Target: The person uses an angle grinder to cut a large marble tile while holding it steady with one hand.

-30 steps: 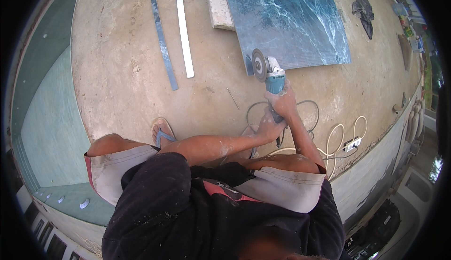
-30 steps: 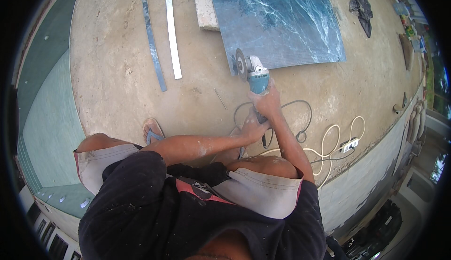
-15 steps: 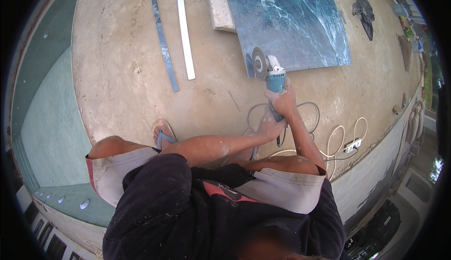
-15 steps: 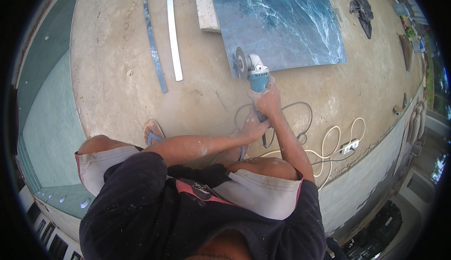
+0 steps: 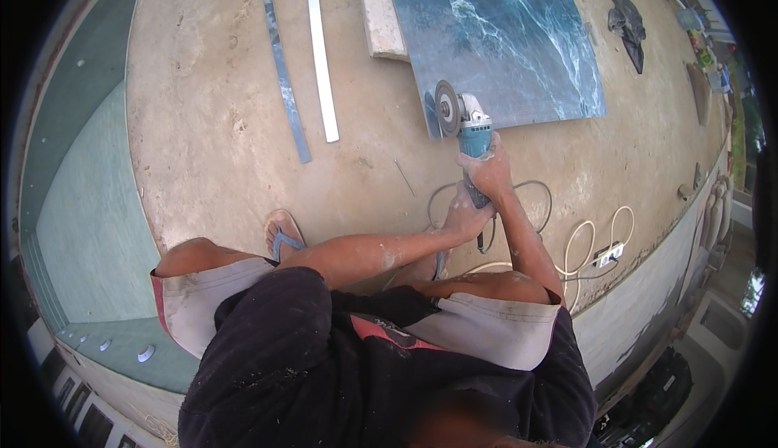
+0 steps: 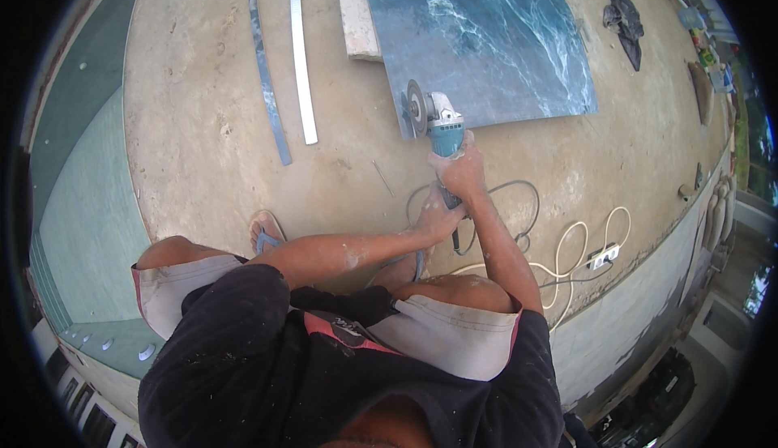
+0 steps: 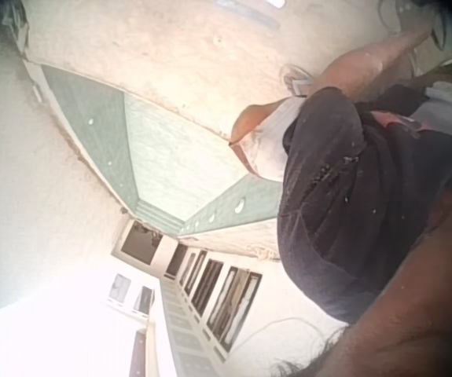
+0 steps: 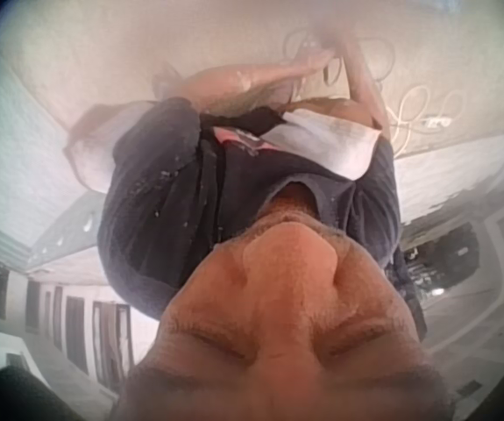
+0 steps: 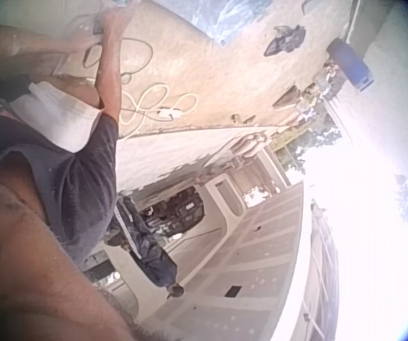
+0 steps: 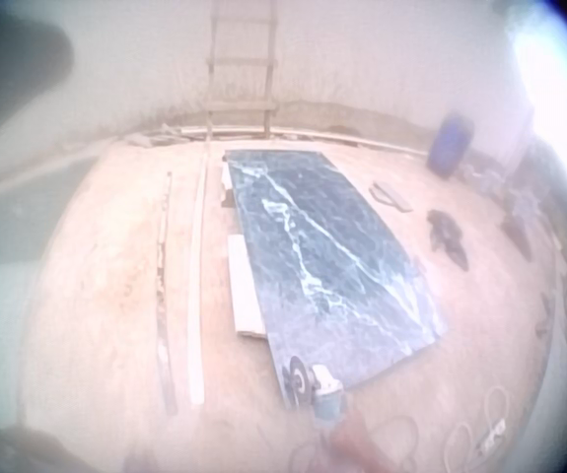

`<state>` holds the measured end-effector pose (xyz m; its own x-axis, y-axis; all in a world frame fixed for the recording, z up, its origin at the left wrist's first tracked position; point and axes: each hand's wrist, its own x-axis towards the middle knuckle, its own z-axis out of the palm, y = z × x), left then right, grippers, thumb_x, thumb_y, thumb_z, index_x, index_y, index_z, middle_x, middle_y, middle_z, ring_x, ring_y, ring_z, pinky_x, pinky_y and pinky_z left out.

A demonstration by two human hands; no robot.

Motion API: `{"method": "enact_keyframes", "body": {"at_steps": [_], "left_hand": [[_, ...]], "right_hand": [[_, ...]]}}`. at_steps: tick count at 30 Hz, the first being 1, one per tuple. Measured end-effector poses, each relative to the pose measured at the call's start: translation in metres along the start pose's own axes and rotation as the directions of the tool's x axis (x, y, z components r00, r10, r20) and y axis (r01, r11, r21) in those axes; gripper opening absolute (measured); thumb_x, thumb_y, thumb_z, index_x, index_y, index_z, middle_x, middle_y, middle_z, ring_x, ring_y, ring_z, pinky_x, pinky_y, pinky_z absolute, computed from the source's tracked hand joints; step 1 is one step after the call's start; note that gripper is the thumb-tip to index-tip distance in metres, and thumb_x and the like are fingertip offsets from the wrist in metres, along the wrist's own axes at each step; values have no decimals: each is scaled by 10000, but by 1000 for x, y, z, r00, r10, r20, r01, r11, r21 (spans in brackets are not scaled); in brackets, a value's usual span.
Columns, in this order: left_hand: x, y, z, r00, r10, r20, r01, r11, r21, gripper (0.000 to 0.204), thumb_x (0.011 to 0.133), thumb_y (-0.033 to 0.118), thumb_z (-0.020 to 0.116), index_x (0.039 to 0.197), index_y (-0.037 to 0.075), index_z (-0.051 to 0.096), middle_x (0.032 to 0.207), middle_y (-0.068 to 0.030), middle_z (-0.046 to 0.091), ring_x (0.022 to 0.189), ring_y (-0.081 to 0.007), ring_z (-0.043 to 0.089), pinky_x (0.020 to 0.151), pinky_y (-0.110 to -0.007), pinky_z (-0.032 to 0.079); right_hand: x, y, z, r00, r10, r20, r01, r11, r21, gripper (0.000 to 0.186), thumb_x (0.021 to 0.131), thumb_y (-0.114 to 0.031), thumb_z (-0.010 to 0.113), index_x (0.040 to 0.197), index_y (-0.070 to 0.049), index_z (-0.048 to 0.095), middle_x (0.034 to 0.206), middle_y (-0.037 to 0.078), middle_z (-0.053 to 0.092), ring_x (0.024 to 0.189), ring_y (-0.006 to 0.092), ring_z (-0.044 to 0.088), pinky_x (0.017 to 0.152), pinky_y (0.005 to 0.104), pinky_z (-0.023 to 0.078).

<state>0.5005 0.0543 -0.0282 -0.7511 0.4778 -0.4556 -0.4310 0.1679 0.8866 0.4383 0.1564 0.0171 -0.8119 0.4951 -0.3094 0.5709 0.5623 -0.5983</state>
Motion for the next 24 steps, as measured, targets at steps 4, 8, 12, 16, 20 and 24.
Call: {"method": "enact_keyframes", "body": {"at_steps": [4, 8, 12, 16, 20, 24], "left_hand": [[-1, 11, -2, 1000, -24, -9, 23, 1000, -13, 832, 837, 413, 801, 1305, -120, 367, 1183, -323, 638, 1137, -445, 649, 932, -482, 515], [1, 15, -5, 1000, -19, -18, 18, 999, -32, 815, 834, 401, 806, 1291, -121, 379, 1177, -314, 638, 1126, -437, 652, 931, -476, 514], [6, 13, -5, 999, 19, -46, -18, 1000, 5, 804, 825, 387, 814, 1284, -118, 390, 1165, -311, 638, 1115, -438, 652, 926, -477, 512], [9, 13, -5, 999, 9, -47, -8, 1000, 22, 800, 823, 388, 815, 1281, -115, 395, 1156, -314, 635, 1110, -445, 649, 924, -482, 508], [10, 16, -6, 999, -15, -44, 16, 1000, 20, 804, 823, 403, 813, 1277, -114, 398, 1155, -321, 630, 1112, -454, 644, 922, -488, 507], [13, 20, -8, 999, -20, -50, 22, 999, 29, 818, 826, 424, 805, 1284, -113, 391, 1161, -328, 627, 1120, -465, 638, 922, -495, 506]], "right_hand": [[5, 3, 1, 999, -28, -15, 28, 1000, -9, 665, 687, -294, 822, 1217, 14, 564, 1023, 239, 719, 961, 400, 709, 851, 473, 548], [7, -3, 1, 999, -34, -12, 34, 999, 10, 660, 689, -293, 818, 1208, 23, 560, 995, 244, 718, 941, 408, 711, 834, 476, 551], [10, -6, 0, 999, -49, 14, 49, 998, 35, 652, 709, -278, 809, 1208, 42, 539, 1018, 287, 706, 974, 460, 697, 845, 493, 549], [15, -3, 2, 998, -61, 8, 61, 998, 31, 635, 707, -274, 813, 1187, 44, 545, 1021, 291, 705, 975, 461, 697, 845, 493, 550], [18, -7, 1, 998, -65, 0, 65, 998, 6, 639, 705, -281, 817, 1187, 41, 547, 1039, 294, 701, 995, 463, 690, 858, 495, 545], [21, -8, 1, 997, -82, 6, 81, 997, 17, 653, 700, -295, 819, 1193, 35, 546, 1058, 294, 696, 1017, 464, 681, 875, 499, 537]]}}
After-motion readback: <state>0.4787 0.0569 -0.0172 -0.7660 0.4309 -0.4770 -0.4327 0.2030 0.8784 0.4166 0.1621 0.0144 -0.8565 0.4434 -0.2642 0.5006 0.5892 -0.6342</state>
